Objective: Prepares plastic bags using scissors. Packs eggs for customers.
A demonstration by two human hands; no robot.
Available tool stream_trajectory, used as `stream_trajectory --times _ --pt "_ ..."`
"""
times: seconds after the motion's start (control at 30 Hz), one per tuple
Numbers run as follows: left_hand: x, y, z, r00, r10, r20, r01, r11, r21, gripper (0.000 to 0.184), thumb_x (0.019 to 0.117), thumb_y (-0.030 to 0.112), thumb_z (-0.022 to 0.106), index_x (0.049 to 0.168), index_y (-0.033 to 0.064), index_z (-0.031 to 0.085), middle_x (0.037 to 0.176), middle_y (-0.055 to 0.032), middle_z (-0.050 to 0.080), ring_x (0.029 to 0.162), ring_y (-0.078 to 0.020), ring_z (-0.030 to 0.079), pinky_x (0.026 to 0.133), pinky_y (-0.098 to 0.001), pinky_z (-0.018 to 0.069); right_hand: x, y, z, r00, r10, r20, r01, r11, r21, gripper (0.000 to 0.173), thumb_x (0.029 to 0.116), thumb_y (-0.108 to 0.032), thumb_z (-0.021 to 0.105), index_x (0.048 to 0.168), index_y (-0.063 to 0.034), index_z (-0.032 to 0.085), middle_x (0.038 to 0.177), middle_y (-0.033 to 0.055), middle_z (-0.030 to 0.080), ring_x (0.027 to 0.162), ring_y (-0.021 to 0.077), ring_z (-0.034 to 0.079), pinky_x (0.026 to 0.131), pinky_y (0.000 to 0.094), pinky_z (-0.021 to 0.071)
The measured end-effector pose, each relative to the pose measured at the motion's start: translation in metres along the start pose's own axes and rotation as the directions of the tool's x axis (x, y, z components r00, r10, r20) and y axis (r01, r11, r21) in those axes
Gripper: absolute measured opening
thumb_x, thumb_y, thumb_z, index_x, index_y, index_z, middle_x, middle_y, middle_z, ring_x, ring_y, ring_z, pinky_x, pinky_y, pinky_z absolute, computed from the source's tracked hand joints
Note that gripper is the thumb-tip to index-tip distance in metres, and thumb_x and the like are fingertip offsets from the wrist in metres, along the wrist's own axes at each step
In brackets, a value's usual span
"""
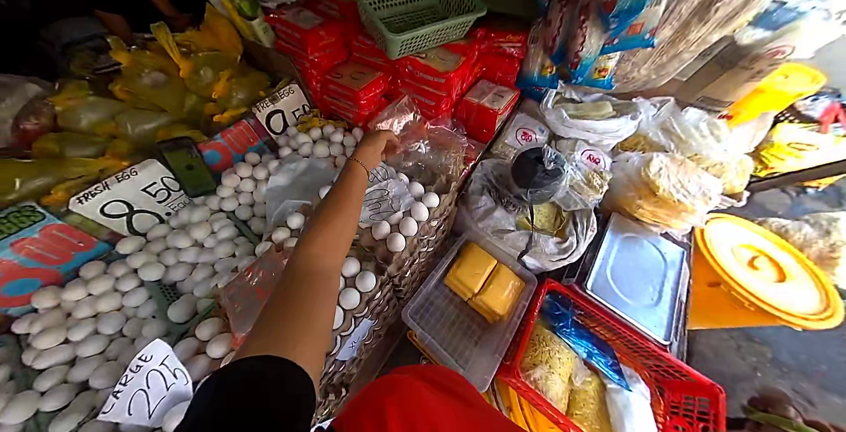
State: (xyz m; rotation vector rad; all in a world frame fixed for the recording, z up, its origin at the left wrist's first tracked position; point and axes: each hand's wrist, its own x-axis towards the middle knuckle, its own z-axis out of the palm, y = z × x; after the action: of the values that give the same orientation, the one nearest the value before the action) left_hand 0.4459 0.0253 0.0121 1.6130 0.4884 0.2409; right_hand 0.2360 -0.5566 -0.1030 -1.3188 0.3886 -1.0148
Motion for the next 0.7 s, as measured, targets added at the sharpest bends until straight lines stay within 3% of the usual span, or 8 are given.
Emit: stream_trajectory --times 0.07,0.13,0.2,0.27,0.37,0.47,0.6,0.7 --pt "0.007 -0.018 0.004 0.992 -0.117 -0.037 0.116 0.993 -0.037 0.026 0.0972 0.004 0.054 0.122 -0.0048 0.056 0.091 -0.0094 0.063 0.073 -0.0137 0.062 0.072 -0.0282 0.0555 -0.013 -0.001 0.027 0.997 0.008 0.074 -0.004 0.999 -0.053 0.014 0.0972 0.008 0.054 0.11 0.0122 0.051 0.086 0.0052 0.064 0.08 0.0087 0.067 0.079 0.0271 0.059" --pt "0.009 -0.029 0.006 0.986 -0.155 -0.066 0.145 0.981 -0.129 0.032 0.0976 0.004 0.058 0.128 -0.0052 0.055 0.102 -0.0131 0.063 0.079 -0.0161 0.064 0.075 -0.0291 0.0562 -0.026 0.002 0.055 0.973 -0.006 0.231 0.008 1.0 -0.007 0.015 0.0944 0.008 0.055 0.109 0.0048 0.052 0.088 -0.0024 0.069 0.085 0.0056 0.07 0.083 0.0258 0.0601" --pt "0.004 -0.029 0.005 0.979 -0.181 -0.089 0.154 0.957 -0.246 0.043 0.1002 0.01 0.062 0.139 -0.0024 0.05 0.121 -0.0182 0.063 0.09 -0.0202 0.066 0.079 -0.0323 0.0578 -0.041 0.002 0.091 0.904 -0.031 0.426 -0.008 0.996 0.09 0.021 0.0916 0.005 0.06 0.109 -0.0055 0.055 0.092 -0.0091 0.073 0.088 0.0052 0.072 0.085 0.0257 0.0611" --pt "-0.007 -0.029 -0.001 0.974 -0.188 -0.128 0.143 0.944 -0.298 0.046 0.0996 0.015 0.066 0.14 -0.0015 0.051 0.124 -0.0187 0.062 0.092 -0.0207 0.067 0.08 -0.0333 0.058 -0.056 0.005 0.132 0.796 -0.034 0.604 -0.082 0.983 0.163 0.021 0.0909 0.0 0.064 0.109 -0.0111 0.059 0.094 -0.0099 0.075 0.089 0.0063 0.073 0.084 0.0258 0.0618" --pt "-0.044 -0.031 -0.024 0.986 -0.117 -0.119 0.097 0.982 -0.164 0.053 0.1013 0.024 0.065 0.143 -0.0013 0.047 0.131 -0.0216 0.059 0.101 -0.0253 0.066 0.087 -0.0383 0.0572 -0.08 0.01 0.214 0.599 -0.008 0.801 -0.217 0.961 0.172 0.02 0.0893 -0.005 0.067 0.108 -0.0052 0.061 0.093 -0.0025 0.076 0.085 0.0099 0.073 0.079 0.0268 0.0625" --pt "-0.095 -0.031 -0.053 0.987 -0.108 -0.119 0.094 0.989 -0.112 0.062 0.1027 0.019 0.062 0.155 0.0012 0.034 0.14 -0.024 0.055 0.11 -0.0279 0.067 0.089 -0.0402 0.058 -0.089 -0.004 0.344 0.459 -0.082 0.885 -0.2 0.961 0.193 0.03 0.088 -0.003 0.065 0.115 0.0069 0.057 0.095 0.0031 0.071 0.087 0.0085 0.07 0.082 0.0289 0.061" --pt "-0.154 -0.04 -0.09 0.962 -0.187 -0.2 0.152 0.972 -0.18 0.052 0.1046 0.015 0.057 0.152 0.0026 0.039 0.137 -0.0199 0.059 0.107 -0.0247 0.069 0.089 -0.0376 0.0589 -0.062 -0.061 0.567 0.443 -0.09 0.892 -0.261 0.939 0.224 0.027 0.0957 -0.004 0.059 0.119 0.0103 0.054 0.102 0.0119 0.067 0.09 0.0144 0.069 0.086 0.035 0.0593" --pt "-0.189 -0.042 -0.116 0.941 -0.188 -0.281 0.153 0.978 -0.141 0.048 0.1065 0.014 0.053 0.152 0.004 0.041 0.139 -0.0185 0.058 0.11 -0.0231 0.068 0.09 -0.0358 0.0581 -0.051 -0.108 0.654 0.529 0.032 0.848 -0.327 0.93 0.169 0.034 0.101 -0.009 0.052 0.131 0.0077 0.051 0.107 0.0122 0.067 0.087 0.0148 0.067 0.079 0.0323 0.0579"
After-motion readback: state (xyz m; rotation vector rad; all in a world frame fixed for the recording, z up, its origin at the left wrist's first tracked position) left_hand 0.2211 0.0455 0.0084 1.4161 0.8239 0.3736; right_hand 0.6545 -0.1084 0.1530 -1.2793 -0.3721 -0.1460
